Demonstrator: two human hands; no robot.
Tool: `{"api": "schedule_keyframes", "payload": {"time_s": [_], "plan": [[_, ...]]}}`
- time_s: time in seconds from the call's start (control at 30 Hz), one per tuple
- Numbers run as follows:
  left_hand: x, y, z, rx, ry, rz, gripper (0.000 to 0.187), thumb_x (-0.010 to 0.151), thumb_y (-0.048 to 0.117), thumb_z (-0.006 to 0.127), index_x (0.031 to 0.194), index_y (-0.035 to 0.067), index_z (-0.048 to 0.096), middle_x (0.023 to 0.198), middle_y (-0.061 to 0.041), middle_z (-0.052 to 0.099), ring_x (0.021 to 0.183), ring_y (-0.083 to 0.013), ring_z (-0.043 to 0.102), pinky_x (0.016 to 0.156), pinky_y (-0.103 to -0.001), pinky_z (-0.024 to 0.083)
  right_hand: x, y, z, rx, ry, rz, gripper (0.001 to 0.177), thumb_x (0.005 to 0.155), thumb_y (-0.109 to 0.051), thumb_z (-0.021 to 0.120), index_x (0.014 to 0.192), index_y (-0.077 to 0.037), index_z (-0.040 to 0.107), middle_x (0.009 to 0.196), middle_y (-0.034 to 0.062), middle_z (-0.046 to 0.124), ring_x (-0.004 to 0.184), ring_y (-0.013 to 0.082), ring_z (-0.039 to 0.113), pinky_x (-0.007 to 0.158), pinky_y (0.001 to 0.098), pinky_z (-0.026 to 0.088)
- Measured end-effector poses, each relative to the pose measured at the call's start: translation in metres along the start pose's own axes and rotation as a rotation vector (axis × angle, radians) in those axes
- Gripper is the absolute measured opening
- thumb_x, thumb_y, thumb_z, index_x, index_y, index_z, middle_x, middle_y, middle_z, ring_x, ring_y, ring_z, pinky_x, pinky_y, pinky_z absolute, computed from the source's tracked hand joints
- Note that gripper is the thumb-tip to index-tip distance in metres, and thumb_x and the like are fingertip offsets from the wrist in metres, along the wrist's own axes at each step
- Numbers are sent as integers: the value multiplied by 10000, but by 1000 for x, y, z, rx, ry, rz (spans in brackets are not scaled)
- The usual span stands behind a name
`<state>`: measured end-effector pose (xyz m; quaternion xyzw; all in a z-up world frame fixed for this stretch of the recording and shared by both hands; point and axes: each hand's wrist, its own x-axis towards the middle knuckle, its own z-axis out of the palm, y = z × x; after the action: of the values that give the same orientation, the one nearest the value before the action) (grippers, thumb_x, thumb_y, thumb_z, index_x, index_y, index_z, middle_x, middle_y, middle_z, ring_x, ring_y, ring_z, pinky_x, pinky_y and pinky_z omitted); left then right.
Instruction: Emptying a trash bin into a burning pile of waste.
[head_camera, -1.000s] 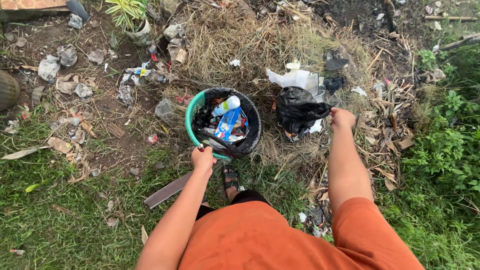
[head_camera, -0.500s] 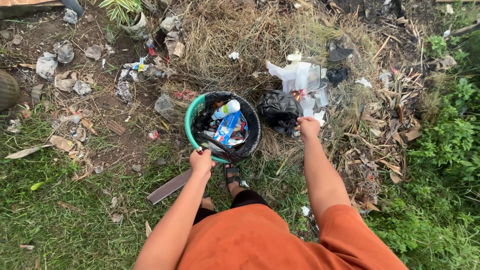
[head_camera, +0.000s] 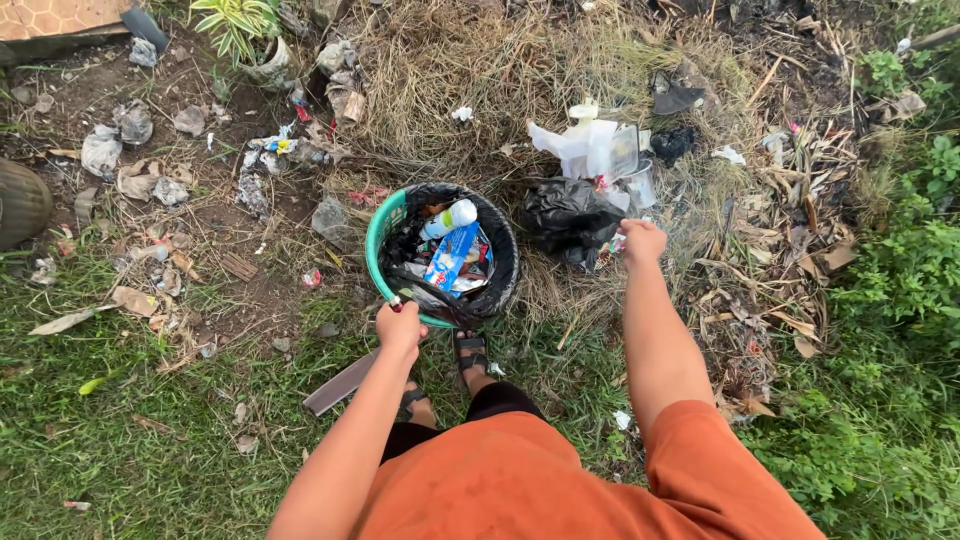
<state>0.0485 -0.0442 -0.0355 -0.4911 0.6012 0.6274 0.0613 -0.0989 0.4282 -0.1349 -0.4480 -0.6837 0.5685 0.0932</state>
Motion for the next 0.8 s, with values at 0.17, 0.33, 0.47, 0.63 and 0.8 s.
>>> {"api": "schedule_keyframes", "payload": {"time_s": [0.17, 0.33, 0.47, 0.63, 0.8], "plan": [[-7, 5, 3, -23, -10, 15, 57, 823, 14, 580, 809, 29, 526, 688, -87, 470, 324, -193, 531, 345, -293, 450, 21, 5, -3, -22, 11, 7, 66, 847, -125, 763, 896, -109, 722, 699, 119, 721, 378, 125, 531, 338, 228, 382], [-7, 5, 7, -47, -3, 16, 65, 810, -1, 580, 800, 21, 520, 668, -94, 457, 319, -192, 514, 344, -294, 441, -8, -31, -6, -3, 0, 34, 92, 858, -135, 762, 924, -107, 704, 688, 109, 717, 379, 121, 523, 340, 217, 373], [-9, 7, 10, -5, -33, 2, 26, 838, 4, 566, 850, 6, 543, 726, -99, 488, 328, -178, 514, 352, -314, 443, 20, -20, 3, -4, -16, 40, 78, 845, -126, 759, 896, -114, 700, 693, 126, 722, 376, 145, 526, 329, 242, 356], [3, -7, 14, 36, -8, -21, 18, 838, 21, 582, 846, 18, 566, 719, -73, 505, 332, -182, 543, 356, -319, 458, 37, -9, 19, 0, -45, 61, 76, 854, -105, 743, 892, -85, 681, 708, 148, 722, 382, 155, 527, 336, 257, 346], [-6, -1, 15, 84, -23, -68, 51, 872, 44, 576, 891, -3, 570, 764, -79, 504, 370, -171, 557, 429, -339, 478, 59, -5, 30, 8, -18, 105, 81, 835, -114, 744, 885, -115, 680, 704, 145, 728, 374, 150, 512, 333, 247, 332]]}}
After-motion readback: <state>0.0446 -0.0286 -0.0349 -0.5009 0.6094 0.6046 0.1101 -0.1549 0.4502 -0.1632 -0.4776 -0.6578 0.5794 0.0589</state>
